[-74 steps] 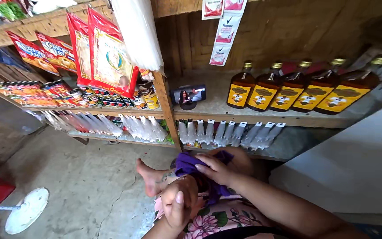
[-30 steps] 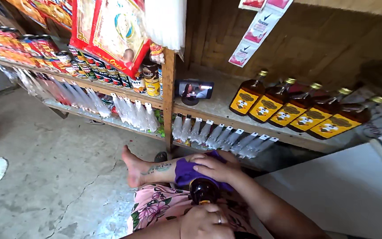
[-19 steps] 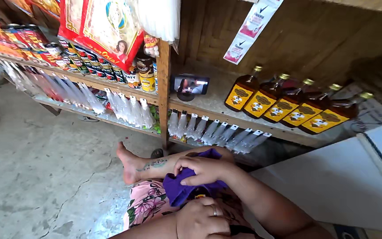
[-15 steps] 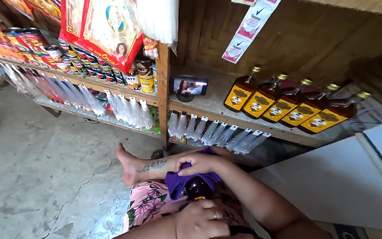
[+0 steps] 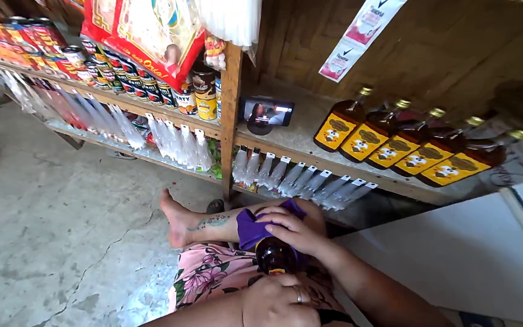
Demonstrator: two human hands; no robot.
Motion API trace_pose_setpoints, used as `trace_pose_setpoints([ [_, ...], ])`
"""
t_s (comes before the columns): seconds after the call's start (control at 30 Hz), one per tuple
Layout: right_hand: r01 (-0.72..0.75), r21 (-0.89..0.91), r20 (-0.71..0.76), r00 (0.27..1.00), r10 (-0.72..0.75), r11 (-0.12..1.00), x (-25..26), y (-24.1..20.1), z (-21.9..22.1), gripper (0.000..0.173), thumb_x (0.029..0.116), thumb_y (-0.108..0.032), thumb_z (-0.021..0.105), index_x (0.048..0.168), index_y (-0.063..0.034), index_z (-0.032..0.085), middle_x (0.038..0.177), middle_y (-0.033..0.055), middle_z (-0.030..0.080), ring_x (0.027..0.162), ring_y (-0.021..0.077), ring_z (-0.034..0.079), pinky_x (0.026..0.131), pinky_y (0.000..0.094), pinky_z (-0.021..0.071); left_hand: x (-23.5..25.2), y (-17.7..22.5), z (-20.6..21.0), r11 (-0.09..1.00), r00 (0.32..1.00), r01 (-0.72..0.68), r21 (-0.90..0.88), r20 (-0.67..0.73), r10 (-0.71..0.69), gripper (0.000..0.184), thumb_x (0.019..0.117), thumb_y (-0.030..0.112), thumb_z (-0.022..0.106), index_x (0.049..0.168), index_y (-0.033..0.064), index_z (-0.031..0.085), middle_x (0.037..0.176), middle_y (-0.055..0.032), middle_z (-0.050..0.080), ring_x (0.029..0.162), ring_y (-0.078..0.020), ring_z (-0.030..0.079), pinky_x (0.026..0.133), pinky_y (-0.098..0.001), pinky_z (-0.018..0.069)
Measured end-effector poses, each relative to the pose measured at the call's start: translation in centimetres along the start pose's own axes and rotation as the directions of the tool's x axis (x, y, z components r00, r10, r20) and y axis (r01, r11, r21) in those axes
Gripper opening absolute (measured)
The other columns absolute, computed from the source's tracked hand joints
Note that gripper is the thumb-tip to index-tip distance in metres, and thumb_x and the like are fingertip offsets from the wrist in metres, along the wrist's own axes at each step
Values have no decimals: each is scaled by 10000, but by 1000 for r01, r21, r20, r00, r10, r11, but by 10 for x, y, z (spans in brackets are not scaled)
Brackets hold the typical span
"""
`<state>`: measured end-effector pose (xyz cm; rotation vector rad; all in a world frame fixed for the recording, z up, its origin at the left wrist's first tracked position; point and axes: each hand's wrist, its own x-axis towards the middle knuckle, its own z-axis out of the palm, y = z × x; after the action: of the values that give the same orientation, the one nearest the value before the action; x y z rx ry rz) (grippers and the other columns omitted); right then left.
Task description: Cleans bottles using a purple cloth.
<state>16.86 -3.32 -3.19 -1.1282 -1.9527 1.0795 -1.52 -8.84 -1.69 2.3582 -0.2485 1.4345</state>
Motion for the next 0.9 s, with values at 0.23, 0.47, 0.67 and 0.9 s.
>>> trace_pose_setpoints([
  [0.23, 250, -113, 56, 968, -245, 962, -29, -29, 5, 303, 1043, -311, 527, 1180, -162, 753, 1284, 88, 655, 1282, 199, 538, 1118, 390, 411, -1, 4, 4, 1000, 999, 11, 1, 44, -11, 235, 1038, 319, 567, 891, 143, 612, 754, -67, 592, 775, -228, 609, 806, -339, 505],
  [0.47, 384, -11, 146, 914, -379, 923, -31, -31, 2, 302, 1062, -282, 508, 1134, -141, 765, 1229, 80, 683, 1270, 205, 550, 1144, 415, 373, 0, 3, 3, 1000, 999, 5, 6, 39, -5, 226, 1039, 318, 564, 904, 145, 617, 760, -61, 597, 771, -221, 610, 809, -335, 511],
  [0.67, 332, 19, 154, 931, -331, 943, -11, -17, -2, 354, 1058, -296, 495, 1145, -79, 761, 1212, 108, 691, 1229, 188, 579, 1113, 388, 410, 0, 0, 2, 1000, 1000, -17, -1, 22, 17, 216, 1038, 294, 576, 906, 129, 620, 765, -71, 587, 766, -223, 601, 805, -338, 506],
  [0.9, 83, 86, 145, 985, -95, 993, 13, 8, -9, 389, 1057, -222, 467, 1168, 51, 720, 1262, 175, 670, 1254, 149, 572, 1110, 296, 405, -1, 0, 2, 1000, 999, -18, -1, 47, 19, 195, 1040, 297, 568, 926, 146, 615, 775, -61, 575, 770, -222, 588, 814, -338, 499],
])
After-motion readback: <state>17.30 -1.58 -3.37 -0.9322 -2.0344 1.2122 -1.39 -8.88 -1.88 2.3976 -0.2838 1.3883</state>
